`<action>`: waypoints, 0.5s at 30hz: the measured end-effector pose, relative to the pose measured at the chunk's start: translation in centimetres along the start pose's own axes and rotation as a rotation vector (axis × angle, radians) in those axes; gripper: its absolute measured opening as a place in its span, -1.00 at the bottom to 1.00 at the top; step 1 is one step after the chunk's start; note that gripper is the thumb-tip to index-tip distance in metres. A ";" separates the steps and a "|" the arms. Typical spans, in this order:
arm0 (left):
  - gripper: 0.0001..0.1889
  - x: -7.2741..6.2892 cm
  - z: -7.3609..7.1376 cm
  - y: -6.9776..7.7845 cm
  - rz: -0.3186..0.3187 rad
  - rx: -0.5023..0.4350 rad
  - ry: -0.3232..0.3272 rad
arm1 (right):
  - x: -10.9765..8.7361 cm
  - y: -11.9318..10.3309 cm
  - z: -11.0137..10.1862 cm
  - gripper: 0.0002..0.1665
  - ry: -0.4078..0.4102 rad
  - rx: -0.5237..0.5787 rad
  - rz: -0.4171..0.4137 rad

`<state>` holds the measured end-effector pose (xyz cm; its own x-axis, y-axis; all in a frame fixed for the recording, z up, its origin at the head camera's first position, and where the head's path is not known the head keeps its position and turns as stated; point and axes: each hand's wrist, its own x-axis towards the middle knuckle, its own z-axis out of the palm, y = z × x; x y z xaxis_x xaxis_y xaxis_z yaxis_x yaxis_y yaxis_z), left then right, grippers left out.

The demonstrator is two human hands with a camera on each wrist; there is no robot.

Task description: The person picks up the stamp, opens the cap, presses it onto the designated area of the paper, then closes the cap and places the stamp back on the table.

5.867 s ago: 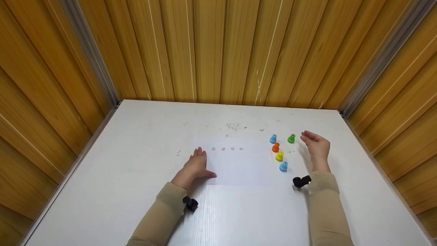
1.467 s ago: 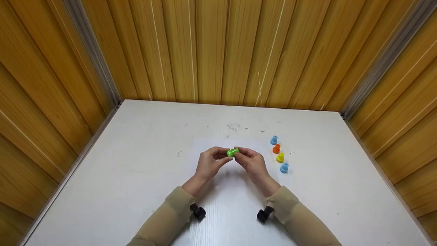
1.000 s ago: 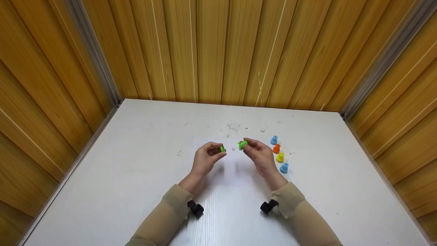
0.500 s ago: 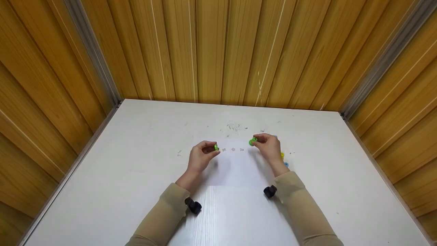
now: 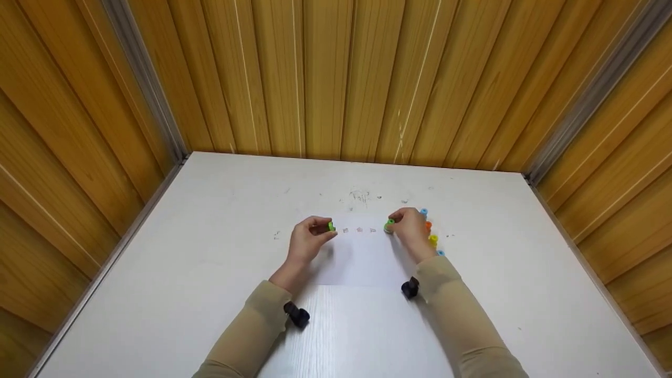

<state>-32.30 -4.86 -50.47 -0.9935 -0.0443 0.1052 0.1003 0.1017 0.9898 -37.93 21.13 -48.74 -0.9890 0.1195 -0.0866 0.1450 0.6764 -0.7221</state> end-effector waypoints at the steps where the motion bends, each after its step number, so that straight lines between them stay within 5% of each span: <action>1: -0.64 0.0 0.0 0.0 0.001 0.001 -0.001 | 0.0 0.0 0.0 -0.75 -0.007 -0.003 0.002; 15: -0.66 -0.1 0.0 0.0 0.016 0.014 -0.005 | -0.2 -0.8 0.9 -0.79 -0.023 -0.207 -0.102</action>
<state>-32.18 -4.87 -50.50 -0.9920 -0.0372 0.1208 0.1158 0.1166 0.9864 -37.84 19.91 -48.73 -0.9989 0.0281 -0.0378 0.0447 0.8191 -0.5720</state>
